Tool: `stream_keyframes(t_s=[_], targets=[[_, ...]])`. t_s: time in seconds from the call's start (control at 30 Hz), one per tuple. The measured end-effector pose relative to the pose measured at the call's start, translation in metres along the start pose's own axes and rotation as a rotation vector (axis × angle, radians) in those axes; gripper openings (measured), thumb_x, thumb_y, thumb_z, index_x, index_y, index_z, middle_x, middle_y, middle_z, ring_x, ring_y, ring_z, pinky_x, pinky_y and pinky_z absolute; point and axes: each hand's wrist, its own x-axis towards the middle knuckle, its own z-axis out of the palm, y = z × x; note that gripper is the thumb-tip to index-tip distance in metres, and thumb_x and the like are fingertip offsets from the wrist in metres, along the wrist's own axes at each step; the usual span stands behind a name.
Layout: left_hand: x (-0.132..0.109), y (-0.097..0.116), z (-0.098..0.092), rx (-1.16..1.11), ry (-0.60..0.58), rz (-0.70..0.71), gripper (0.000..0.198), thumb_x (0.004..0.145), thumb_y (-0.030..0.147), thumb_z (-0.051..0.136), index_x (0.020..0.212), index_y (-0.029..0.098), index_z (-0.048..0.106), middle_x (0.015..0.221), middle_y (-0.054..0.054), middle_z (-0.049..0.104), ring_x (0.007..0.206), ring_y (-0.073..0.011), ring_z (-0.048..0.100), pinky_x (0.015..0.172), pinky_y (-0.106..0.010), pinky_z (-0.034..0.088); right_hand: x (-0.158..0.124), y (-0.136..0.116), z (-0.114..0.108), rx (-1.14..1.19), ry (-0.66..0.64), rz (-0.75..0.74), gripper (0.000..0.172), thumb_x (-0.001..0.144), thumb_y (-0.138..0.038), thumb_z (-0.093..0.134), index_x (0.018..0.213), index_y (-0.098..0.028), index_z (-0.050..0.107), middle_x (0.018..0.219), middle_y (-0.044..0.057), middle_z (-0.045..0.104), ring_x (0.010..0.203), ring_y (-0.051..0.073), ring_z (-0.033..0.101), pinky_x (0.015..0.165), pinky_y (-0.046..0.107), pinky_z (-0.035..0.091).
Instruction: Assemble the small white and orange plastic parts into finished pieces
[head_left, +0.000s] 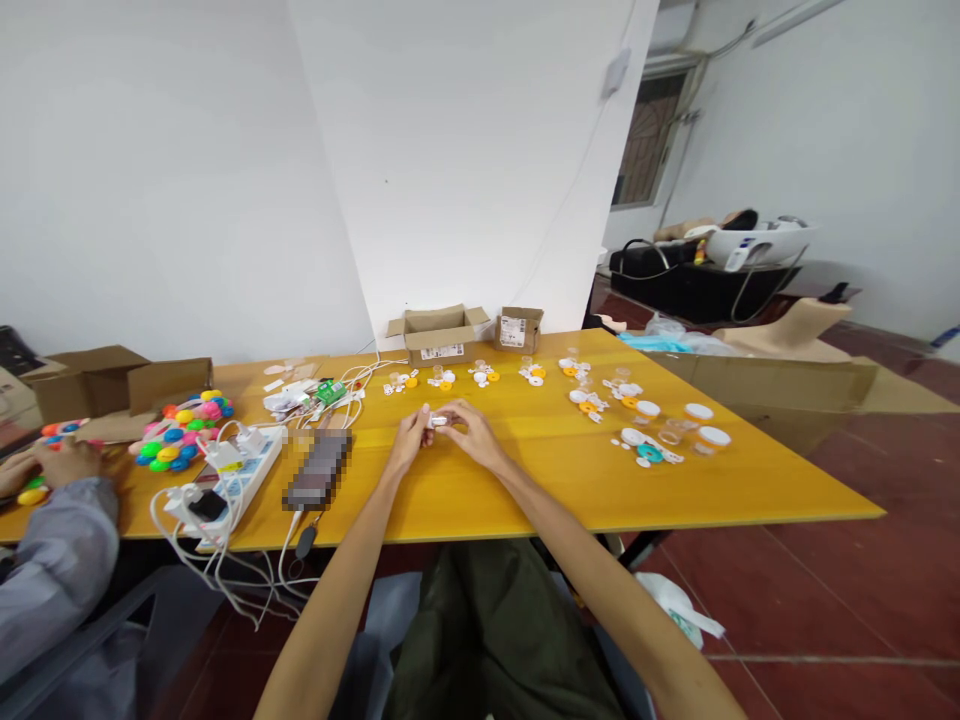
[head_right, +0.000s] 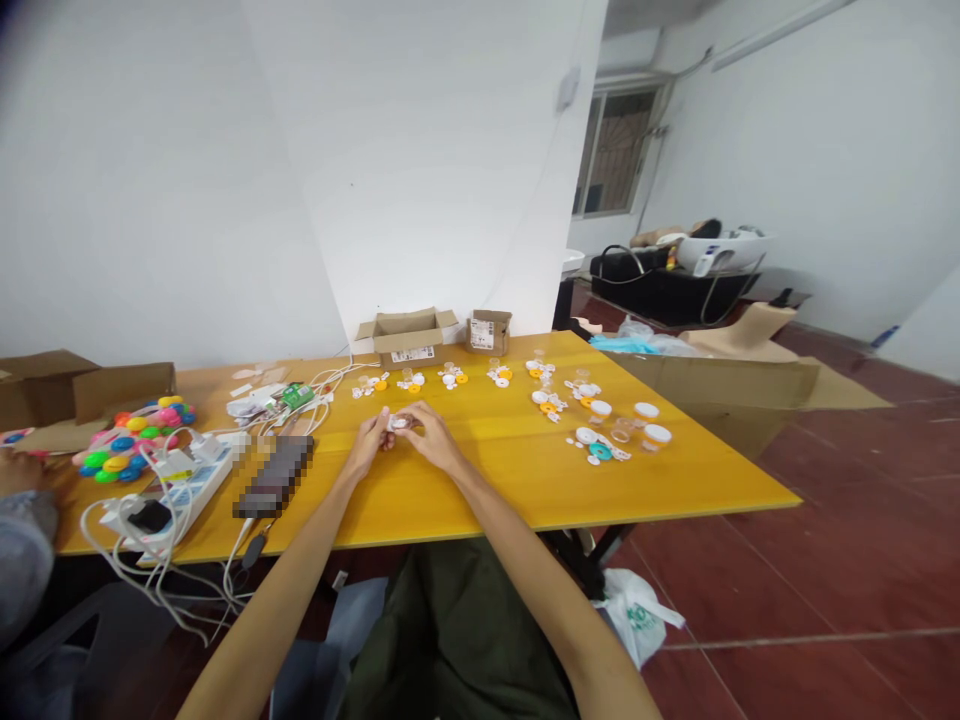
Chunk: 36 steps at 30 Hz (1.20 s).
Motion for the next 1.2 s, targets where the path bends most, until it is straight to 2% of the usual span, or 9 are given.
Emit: stream_keyframes(t_s=[0.17,0.33,0.5,0.7,0.83,1.07,1.2], targets=[[0.01,-0.015,-0.002,-0.024,0.021,0.047,0.053,0.069,0.071,0.065,0.066,0.019,0.057,0.047,0.005,0.049,0.042,-0.01,0.047,0.042,-0.022,0.036,0.0,0.006,0.001,0.044,0.002,0.153,0.02,0.076,-0.03,0.069,0.093,-0.021,0.065,0.09,0.002,0.068,0.079,0.017,0.064,0.076,0.031,0.053],[0.012,-0.019,-0.004,-0.021,0.038,0.052,0.047,0.068,0.065,0.069,0.074,0.019,0.06,0.053,0.004,0.053,0.047,-0.0106,0.05,0.043,-0.022,0.035,0.0,0.001,0.0,0.056,-0.061,0.182,0.021,0.082,-0.038,0.063,0.094,-0.022,0.066,0.072,-0.002,0.065,0.064,0.015,0.06,0.064,0.027,0.051],[0.01,-0.017,-0.003,-0.031,0.003,0.061,0.05,0.067,0.067,0.068,0.082,0.02,0.059,0.053,0.005,0.054,0.045,-0.0106,0.051,0.042,-0.021,0.034,0.0,-0.002,-0.001,-0.002,-0.023,0.106,0.016,0.083,-0.034,0.061,0.093,-0.022,0.067,0.086,0.002,0.068,0.077,0.017,0.062,0.068,0.028,0.051],[0.007,-0.014,-0.002,-0.022,-0.011,0.013,0.052,0.071,0.072,0.062,0.071,0.02,0.053,0.045,0.007,0.048,0.038,-0.0087,0.046,0.039,-0.02,0.032,-0.002,-0.004,-0.004,-0.123,-0.032,-0.076,0.013,0.086,-0.022,0.06,0.095,-0.024,0.069,0.091,0.005,0.065,0.085,0.02,0.061,0.08,0.034,0.051],[0.007,-0.014,-0.002,-0.017,0.009,-0.013,0.053,0.072,0.072,0.061,0.068,0.02,0.052,0.044,0.007,0.047,0.036,-0.0084,0.045,0.038,-0.02,0.032,-0.002,-0.004,-0.005,-0.137,-0.039,-0.098,0.014,0.087,-0.022,0.06,0.097,-0.024,0.069,0.092,0.004,0.064,0.086,0.02,0.061,0.082,0.035,0.051],[0.009,-0.017,-0.003,-0.018,0.005,0.039,0.047,0.072,0.066,0.066,0.074,0.02,0.056,0.049,0.006,0.05,0.044,-0.0102,0.05,0.042,-0.021,0.036,-0.001,-0.003,-0.003,-0.08,-0.021,0.028,0.014,0.083,-0.029,0.065,0.095,-0.024,0.07,0.086,0.003,0.068,0.079,0.019,0.063,0.074,0.031,0.052],[0.01,-0.017,-0.005,-0.016,-0.009,0.077,0.042,0.071,0.059,0.07,0.081,0.02,0.059,0.06,0.003,0.058,0.052,-0.0115,0.054,0.046,-0.021,0.039,0.0,-0.001,-0.003,-0.031,-0.016,0.133,0.017,0.084,-0.037,0.063,0.088,-0.021,0.07,0.076,0.001,0.07,0.069,0.017,0.064,0.067,0.029,0.052]])
